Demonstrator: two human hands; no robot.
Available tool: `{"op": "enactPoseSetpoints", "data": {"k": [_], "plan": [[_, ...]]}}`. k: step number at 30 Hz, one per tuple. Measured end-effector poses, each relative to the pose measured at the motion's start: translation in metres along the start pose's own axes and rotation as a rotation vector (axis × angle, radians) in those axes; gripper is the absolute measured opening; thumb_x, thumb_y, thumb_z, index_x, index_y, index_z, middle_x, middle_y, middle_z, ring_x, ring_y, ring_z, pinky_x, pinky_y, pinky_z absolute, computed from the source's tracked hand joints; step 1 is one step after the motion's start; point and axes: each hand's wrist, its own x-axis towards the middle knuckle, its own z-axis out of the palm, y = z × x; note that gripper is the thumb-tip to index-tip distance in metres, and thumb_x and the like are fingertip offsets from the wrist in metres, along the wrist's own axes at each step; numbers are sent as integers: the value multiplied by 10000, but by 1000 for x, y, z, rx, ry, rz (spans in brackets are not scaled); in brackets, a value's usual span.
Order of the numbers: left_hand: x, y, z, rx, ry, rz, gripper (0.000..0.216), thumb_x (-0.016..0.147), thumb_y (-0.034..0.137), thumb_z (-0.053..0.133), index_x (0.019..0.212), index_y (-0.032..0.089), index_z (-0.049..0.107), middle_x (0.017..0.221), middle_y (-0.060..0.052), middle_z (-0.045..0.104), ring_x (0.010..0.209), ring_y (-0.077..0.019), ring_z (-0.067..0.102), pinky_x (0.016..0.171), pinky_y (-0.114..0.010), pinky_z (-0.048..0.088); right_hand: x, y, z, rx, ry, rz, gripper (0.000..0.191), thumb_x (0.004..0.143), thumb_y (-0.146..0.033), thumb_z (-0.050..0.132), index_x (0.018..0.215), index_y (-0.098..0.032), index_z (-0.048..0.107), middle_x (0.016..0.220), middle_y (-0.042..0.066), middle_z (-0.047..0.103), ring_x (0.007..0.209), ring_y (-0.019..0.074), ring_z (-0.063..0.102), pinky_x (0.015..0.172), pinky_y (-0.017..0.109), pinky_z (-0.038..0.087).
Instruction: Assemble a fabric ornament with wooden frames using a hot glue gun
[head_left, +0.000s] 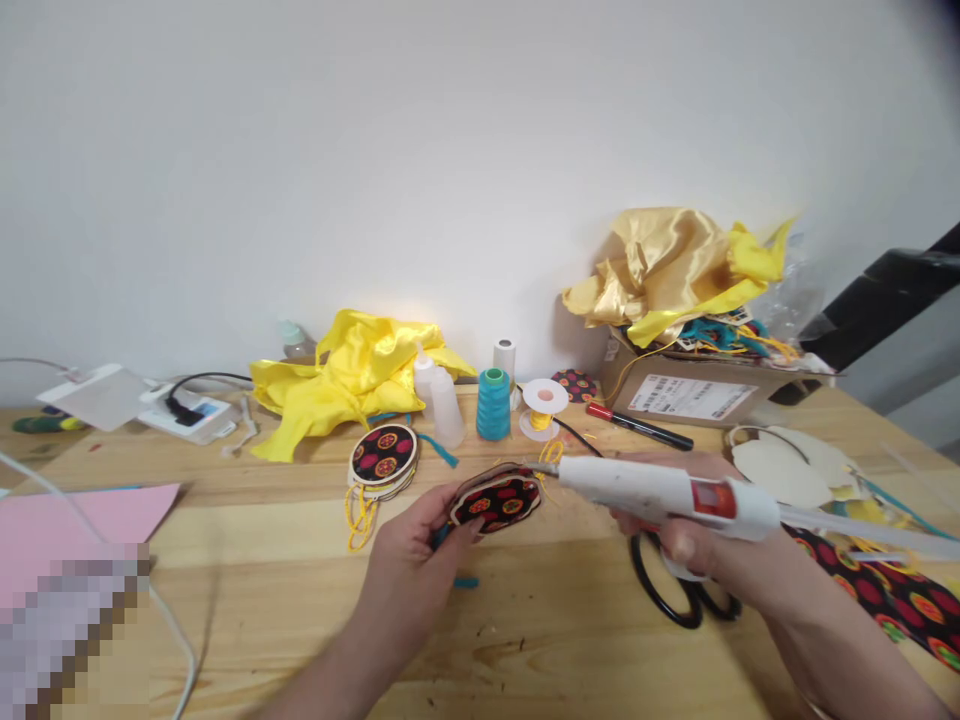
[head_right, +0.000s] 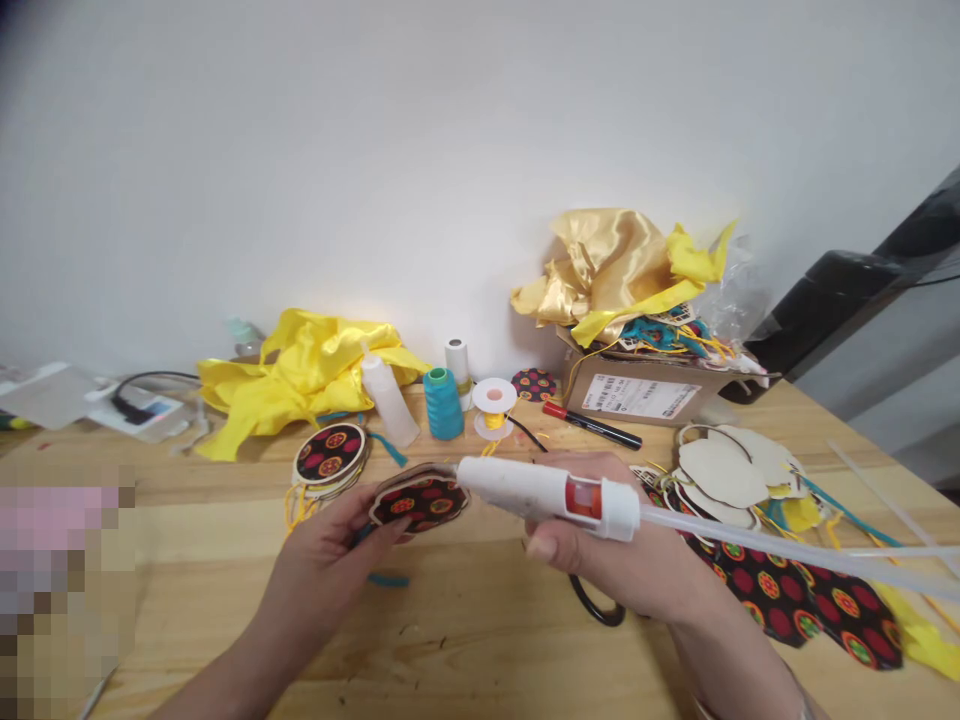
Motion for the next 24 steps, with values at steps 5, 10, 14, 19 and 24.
{"op": "enactPoseSetpoints", "data": {"k": [5, 10, 14, 19, 24], "plan": [[0, 2, -1, 127, 22, 60, 270, 778, 212, 635, 1027, 274, 720, 1036, -13, 742, 964, -228, 667, 842, -291, 507, 3, -8, 2, -207, -44, -93, 463, 775, -621, 541, 567, -207, 520, 580, -2, 437, 519, 129, 380, 493, 277, 278], [-1, 3, -2, 319, 40, 163, 257, 789, 184, 594, 972, 296, 734, 942, 15, 762, 869, -204, 686, 769, -255, 504, 3, -6, 5, -240, -86, -85, 464, 790, -604, 538, 553, -211, 468, 563, -14, 427, 528, 129, 382, 504, 276, 276], [-4, 0, -2, 402, 15, 225, 292, 810, 164, 559, 998, 318, 722, 962, 31, 758, 882, -189, 686, 779, -241, 492, 4, -6, 8, -267, -105, -98, 439, 802, -557, 555, 549, -209, 473, 554, -12, 457, 536, 131, 407, 511, 275, 280], [-6, -3, -2, 406, 21, 240, 277, 801, 173, 573, 969, 323, 734, 908, 23, 765, 814, -198, 692, 731, -250, 497, 6, -8, 11, -308, -119, -148, 377, 818, -486, 554, 555, -225, 490, 544, -12, 467, 532, 139, 408, 520, 288, 281], [-4, -4, -1, 406, 21, 257, 278, 805, 171, 567, 969, 321, 733, 891, 23, 766, 797, -194, 692, 719, -245, 496, 7, -10, 13, -342, -118, -140, 349, 798, -464, 586, 549, -236, 498, 533, -11, 469, 518, 141, 408, 519, 296, 283]]}}
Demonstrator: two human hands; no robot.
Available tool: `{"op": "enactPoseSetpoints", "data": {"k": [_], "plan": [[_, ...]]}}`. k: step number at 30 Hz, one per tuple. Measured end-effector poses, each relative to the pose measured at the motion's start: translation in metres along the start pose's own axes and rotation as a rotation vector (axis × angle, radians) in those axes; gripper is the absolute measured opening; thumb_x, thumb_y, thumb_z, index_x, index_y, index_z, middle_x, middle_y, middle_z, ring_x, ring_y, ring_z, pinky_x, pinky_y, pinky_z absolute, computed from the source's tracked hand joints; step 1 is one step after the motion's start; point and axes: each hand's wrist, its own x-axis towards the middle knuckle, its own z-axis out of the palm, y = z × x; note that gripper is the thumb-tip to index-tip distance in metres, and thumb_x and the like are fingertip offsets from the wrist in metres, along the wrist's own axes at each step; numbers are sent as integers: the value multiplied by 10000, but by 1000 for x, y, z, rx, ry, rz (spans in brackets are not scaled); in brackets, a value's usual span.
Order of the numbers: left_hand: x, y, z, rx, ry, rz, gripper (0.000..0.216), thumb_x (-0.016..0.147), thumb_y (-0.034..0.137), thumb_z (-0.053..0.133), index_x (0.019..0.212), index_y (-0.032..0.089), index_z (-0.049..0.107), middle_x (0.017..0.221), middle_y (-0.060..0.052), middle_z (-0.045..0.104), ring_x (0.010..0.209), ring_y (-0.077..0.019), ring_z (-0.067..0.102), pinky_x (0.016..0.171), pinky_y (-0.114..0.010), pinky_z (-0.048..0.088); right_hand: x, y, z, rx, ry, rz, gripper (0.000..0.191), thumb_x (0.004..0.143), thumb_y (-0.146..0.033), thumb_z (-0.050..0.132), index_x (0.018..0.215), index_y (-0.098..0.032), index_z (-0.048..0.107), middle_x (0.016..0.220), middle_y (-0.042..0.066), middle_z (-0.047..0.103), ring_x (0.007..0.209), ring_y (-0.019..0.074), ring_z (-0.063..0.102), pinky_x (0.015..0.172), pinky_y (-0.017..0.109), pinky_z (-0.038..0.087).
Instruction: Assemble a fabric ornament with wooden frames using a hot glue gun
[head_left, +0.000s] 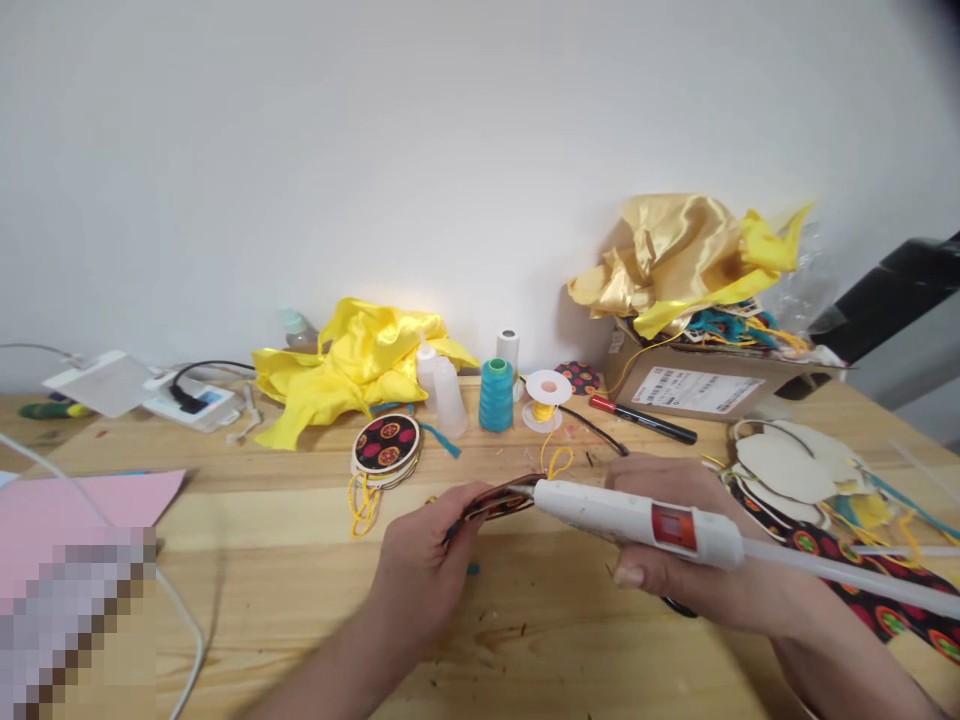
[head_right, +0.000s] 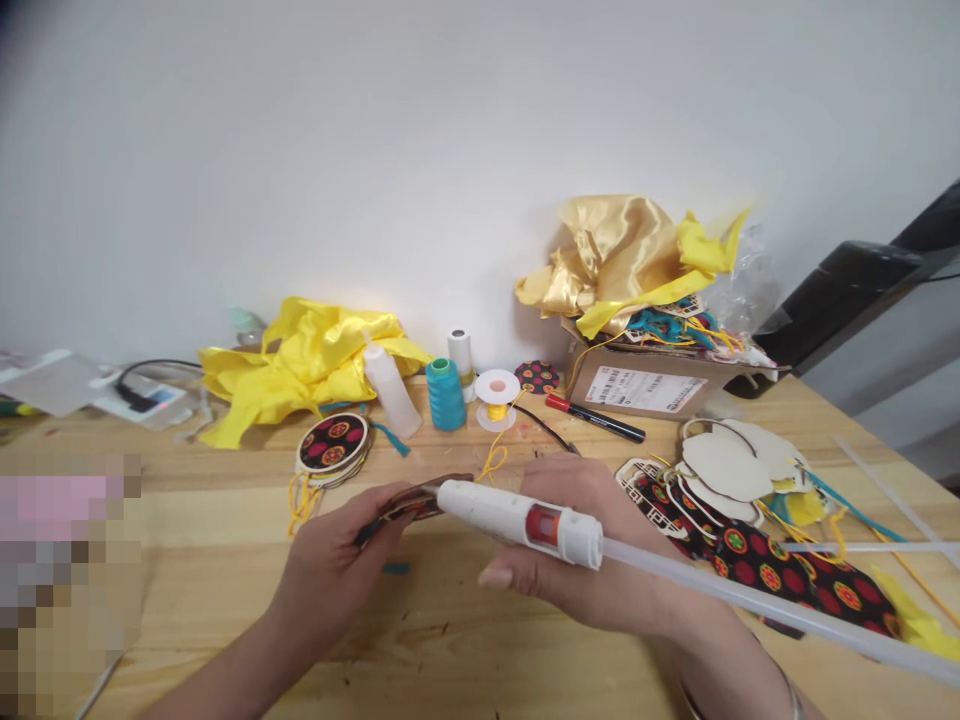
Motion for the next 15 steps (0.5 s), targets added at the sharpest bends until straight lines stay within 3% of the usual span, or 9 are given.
{"op": "enactPoseSetpoints", "data": {"k": [15], "plan": [[-1, -2, 1, 116, -43, 19, 264, 849, 179, 517, 1013, 284, 695, 974, 25, 755, 887, -169, 690, 766, -214, 492, 0, 6, -3, -72, -3, -77, 333, 818, -383, 597, 559, -219, 468, 544, -30, 441, 532, 125, 406, 533, 281, 280]]}}
